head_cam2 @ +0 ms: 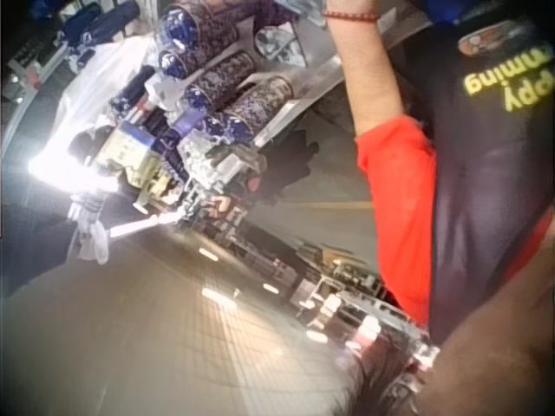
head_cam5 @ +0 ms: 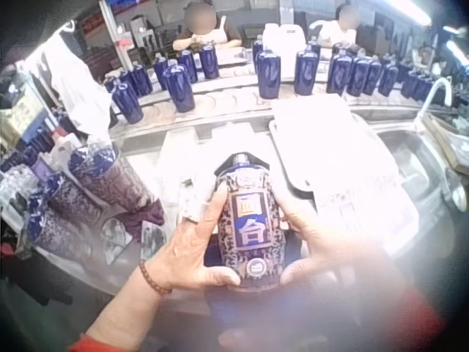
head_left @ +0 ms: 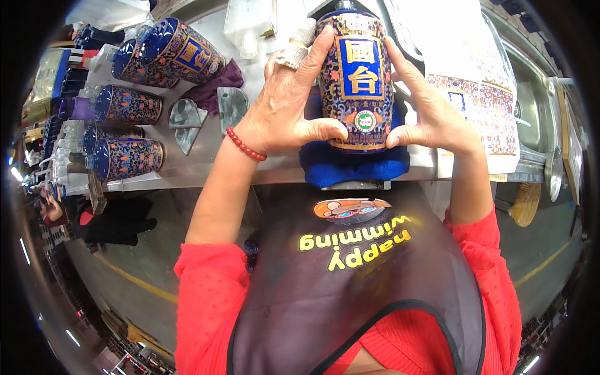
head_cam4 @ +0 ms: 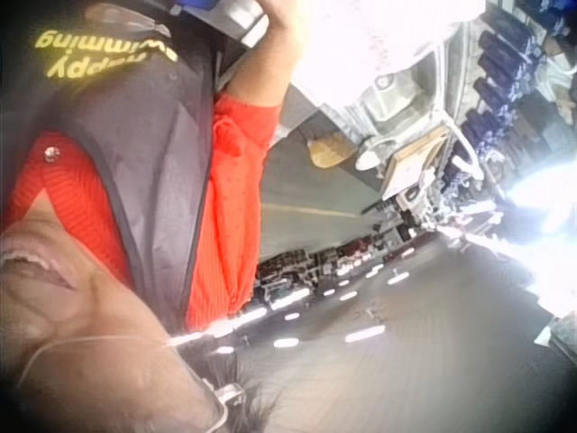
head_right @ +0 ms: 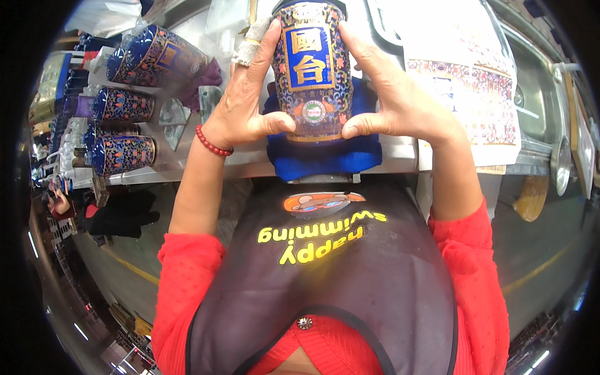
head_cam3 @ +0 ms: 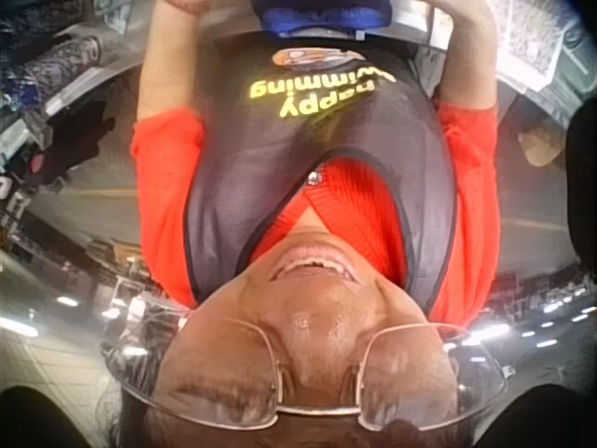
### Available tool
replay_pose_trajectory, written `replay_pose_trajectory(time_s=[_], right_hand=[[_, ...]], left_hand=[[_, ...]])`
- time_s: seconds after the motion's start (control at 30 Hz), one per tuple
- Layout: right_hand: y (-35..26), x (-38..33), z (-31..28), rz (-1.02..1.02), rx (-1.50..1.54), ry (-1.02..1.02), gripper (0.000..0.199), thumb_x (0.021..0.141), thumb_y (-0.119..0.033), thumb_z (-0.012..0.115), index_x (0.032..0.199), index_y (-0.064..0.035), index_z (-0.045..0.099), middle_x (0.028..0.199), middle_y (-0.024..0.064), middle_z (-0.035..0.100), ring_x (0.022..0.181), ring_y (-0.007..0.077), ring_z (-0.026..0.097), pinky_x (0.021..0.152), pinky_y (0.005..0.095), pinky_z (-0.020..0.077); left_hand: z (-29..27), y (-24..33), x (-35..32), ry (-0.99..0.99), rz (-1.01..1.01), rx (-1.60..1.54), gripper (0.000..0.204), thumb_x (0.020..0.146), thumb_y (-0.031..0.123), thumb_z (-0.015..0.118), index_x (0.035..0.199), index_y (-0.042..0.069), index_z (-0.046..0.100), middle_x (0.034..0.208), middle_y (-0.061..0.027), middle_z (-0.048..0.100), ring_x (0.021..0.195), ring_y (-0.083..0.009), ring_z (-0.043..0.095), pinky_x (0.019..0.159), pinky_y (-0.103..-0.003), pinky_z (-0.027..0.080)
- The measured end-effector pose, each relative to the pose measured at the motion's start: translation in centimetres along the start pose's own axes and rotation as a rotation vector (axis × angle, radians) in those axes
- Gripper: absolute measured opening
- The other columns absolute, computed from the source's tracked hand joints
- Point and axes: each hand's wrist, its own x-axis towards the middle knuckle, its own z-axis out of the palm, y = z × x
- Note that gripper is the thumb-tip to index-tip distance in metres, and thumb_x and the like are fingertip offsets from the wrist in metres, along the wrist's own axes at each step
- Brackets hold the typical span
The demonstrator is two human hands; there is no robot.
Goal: The person applies decorative stickers to a blue cylindrical bottle using a small black tool to smooth the surface. The person rotates the bottle to cover different sides and then places the finished bottle aside before picking up another bottle to repeat the process.
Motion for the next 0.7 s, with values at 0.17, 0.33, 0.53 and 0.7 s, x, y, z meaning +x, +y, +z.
replay_pose_trajectory(time_s=[0.17,0.33,0.53,0.7], right_hand=[[0.0,-0.1,0.0,0.030,0.014,-0.004,0.145,0.054,-0.066,0.089,0.165,-0.0097,0.015,0.166,0.0149,0.028,0.131,0.0293,0.050,0.118,0.0506,0.0346],[-0.3,0.1,0.0,0.049,0.018,-0.011,0.144,0.054,-0.067,0.089,0.165,-0.0130,0.015,0.166,0.0150,0.030,0.133,0.0308,0.050,0.118,0.0534,0.0334],[-0.2,-0.1,-0.3,0.085,-0.020,-0.033,0.143,0.056,-0.070,0.088,0.166,-0.0143,0.014,0.163,0.0165,0.035,0.135,0.0327,0.050,0.118,0.0540,0.0343],[-0.4,-0.1,-0.3,0.106,0.002,-0.041,0.143,0.057,-0.070,0.088,0.166,-0.0145,0.014,0.163,0.0163,0.034,0.135,0.0331,0.050,0.118,0.0543,0.0339]], left_hand=[[-0.1,-0.1,-0.3,-0.015,-0.009,0.003,0.128,0.071,0.077,0.074,0.164,0.012,0.017,0.162,-0.0265,0.028,0.149,-0.0456,0.027,0.121,-0.055,0.015],[2.0,0.8,1.1,0.278,-0.038,0.122,0.093,0.083,0.056,0.075,0.153,0.005,0.039,0.141,-0.0291,0.050,0.132,-0.0422,0.050,0.108,-0.047,0.038],[0.3,0.3,-0.3,0.026,-0.015,-0.001,0.116,0.079,0.068,0.072,0.162,0.007,0.021,0.158,-0.0290,0.033,0.146,-0.0449,0.033,0.118,-0.052,0.024],[0.2,0.1,-0.6,-0.005,-0.016,0.024,0.128,0.070,0.077,0.074,0.164,0.012,0.017,0.161,-0.0257,0.030,0.147,-0.0460,0.029,0.119,-0.056,0.019]])
